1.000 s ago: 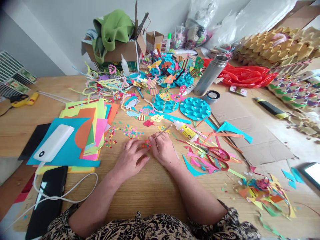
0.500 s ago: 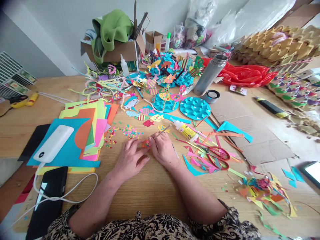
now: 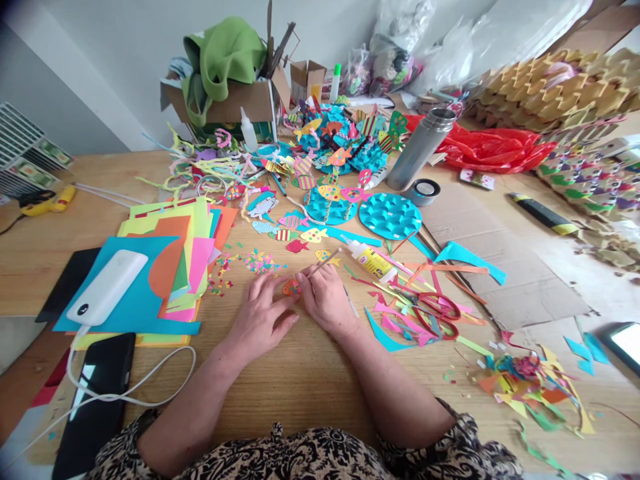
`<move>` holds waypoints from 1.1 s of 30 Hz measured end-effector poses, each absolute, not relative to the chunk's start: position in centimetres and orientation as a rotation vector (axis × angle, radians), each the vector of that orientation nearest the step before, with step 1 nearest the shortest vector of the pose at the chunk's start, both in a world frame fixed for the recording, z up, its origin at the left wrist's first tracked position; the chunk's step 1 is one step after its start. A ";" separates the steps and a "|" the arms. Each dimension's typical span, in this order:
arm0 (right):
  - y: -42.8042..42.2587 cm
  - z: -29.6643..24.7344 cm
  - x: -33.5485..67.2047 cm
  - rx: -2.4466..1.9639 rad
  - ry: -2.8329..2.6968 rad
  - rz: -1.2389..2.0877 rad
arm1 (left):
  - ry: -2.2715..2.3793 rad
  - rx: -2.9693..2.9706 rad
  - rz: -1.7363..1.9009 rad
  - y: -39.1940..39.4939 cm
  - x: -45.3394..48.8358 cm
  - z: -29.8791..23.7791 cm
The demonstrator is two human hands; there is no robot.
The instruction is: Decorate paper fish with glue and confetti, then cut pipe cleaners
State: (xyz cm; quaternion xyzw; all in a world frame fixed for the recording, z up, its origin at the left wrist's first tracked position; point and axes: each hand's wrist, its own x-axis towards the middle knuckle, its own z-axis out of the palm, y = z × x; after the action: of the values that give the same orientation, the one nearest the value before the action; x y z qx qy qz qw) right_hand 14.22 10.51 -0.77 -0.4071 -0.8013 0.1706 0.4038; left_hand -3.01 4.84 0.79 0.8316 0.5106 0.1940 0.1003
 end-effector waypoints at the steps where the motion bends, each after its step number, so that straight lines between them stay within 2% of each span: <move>1: 10.5 -0.8 14.2 -1.032 -2.024 0.433 | 1.509 2.456 0.577 4.8 -3.0 0.8; 33: 10.6 -0.2 14.0 -1.064 -1.954 0.469 | 1.519 2.469 0.544 4.8 -3.0 0.8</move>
State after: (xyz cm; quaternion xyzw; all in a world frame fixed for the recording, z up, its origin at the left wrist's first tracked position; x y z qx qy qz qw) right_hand 14.01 10.57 -0.19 -0.4247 -0.7797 0.1872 0.4203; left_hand -3.04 4.84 0.81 0.8332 0.5127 0.1835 0.0959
